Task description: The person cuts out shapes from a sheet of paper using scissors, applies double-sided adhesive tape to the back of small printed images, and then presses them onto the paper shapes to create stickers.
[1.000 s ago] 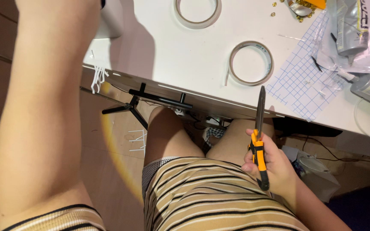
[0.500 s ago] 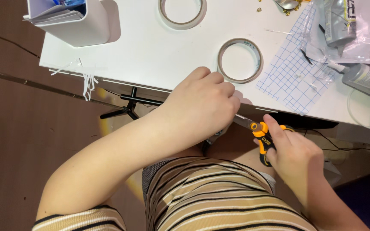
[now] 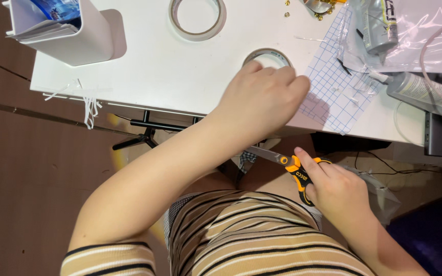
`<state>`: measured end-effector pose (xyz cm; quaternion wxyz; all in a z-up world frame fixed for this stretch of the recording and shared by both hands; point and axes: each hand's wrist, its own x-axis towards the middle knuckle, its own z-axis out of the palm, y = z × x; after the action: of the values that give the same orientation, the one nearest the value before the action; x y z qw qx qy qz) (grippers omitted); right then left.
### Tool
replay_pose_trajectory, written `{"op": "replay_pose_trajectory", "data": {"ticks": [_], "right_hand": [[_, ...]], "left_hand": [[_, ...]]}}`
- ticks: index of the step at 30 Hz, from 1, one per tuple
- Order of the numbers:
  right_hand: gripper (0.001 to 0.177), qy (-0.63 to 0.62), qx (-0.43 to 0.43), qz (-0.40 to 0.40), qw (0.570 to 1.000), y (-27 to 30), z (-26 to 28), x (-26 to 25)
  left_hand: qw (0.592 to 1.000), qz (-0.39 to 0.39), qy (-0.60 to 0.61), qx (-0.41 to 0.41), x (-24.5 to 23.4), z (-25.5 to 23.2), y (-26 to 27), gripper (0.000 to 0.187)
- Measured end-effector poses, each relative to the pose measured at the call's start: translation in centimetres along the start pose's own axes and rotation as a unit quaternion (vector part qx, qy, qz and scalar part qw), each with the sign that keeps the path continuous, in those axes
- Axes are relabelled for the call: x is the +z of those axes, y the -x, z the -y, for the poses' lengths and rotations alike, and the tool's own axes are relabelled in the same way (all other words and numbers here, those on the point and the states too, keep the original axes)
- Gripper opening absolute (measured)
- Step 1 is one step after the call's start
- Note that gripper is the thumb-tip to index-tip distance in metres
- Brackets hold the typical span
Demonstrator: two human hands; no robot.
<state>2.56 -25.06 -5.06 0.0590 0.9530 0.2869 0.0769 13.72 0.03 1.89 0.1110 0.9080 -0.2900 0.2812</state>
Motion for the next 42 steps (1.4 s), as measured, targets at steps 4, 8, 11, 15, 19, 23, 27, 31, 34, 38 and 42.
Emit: {"op": "replay_pose_trajectory", "data": {"ticks": [4, 8, 11, 15, 19, 23, 27, 31, 34, 38, 42], "right_hand": [[0.086, -0.009, 0.013, 0.034, 0.999, 1.0, -0.2, 0.7], [0.084, -0.044, 0.049, 0.104, 0.992, 1.5, -1.1, -0.4], [0.084, -0.034, 0.041, 0.156, 0.986, 2.0, -2.4, -1.4], [0.081, -0.061, 0.142, 0.317, 0.936, 3.5, -6.3, -2.6], [0.1, -0.025, 0.297, 0.407, 0.863, 4.4, -10.3, -5.9], [0.097, -0.424, 0.371, 0.126, 0.817, 7.0, -12.3, -3.9], [0.082, -0.384, 0.351, 0.058, 0.852, 5.5, -11.3, -4.7], [0.076, -0.165, 0.379, 0.121, 0.903, 2.4, -8.4, -7.6], [0.075, -0.227, 0.432, 0.115, 0.865, 1.2, -7.8, -7.6], [0.075, -0.076, 0.291, 0.026, 0.953, 2.5, -9.5, -3.9], [0.076, -0.167, 0.35, 0.088, 0.917, -1.3, -9.1, -5.4]], "left_hand": [[0.991, -0.111, -0.037, 0.067, 4.4, -1.8, -2.7, 0.009], [0.983, -0.128, -0.058, 0.117, 7.5, -3.6, -5.1, 0.017], [0.97, -0.126, -0.091, 0.185, 10.4, -4.5, -5.5, 0.017], [0.979, 0.01, -0.029, 0.2, 13.0, -4.7, -4.6, 0.014], [0.993, 0.031, 0.01, 0.117, 12.2, -3.9, -3.1, 0.01], [0.994, -0.035, -0.03, 0.1, 11.6, -3.8, -3.0, 0.014], [0.987, -0.138, -0.039, 0.072, 9.3, -3.6, -4.9, 0.015], [0.971, -0.113, -0.108, 0.181, 10.4, -4.5, -4.9, 0.019], [0.977, -0.118, -0.096, 0.147, 12.8, -6.1, -3.9, 0.021], [0.99, 0.006, -0.101, 0.101, 15.6, -8.4, -3.9, 0.013], [0.998, 0.065, 0.0, -0.02, 14.6, -8.0, -3.0, 0.013]]}}
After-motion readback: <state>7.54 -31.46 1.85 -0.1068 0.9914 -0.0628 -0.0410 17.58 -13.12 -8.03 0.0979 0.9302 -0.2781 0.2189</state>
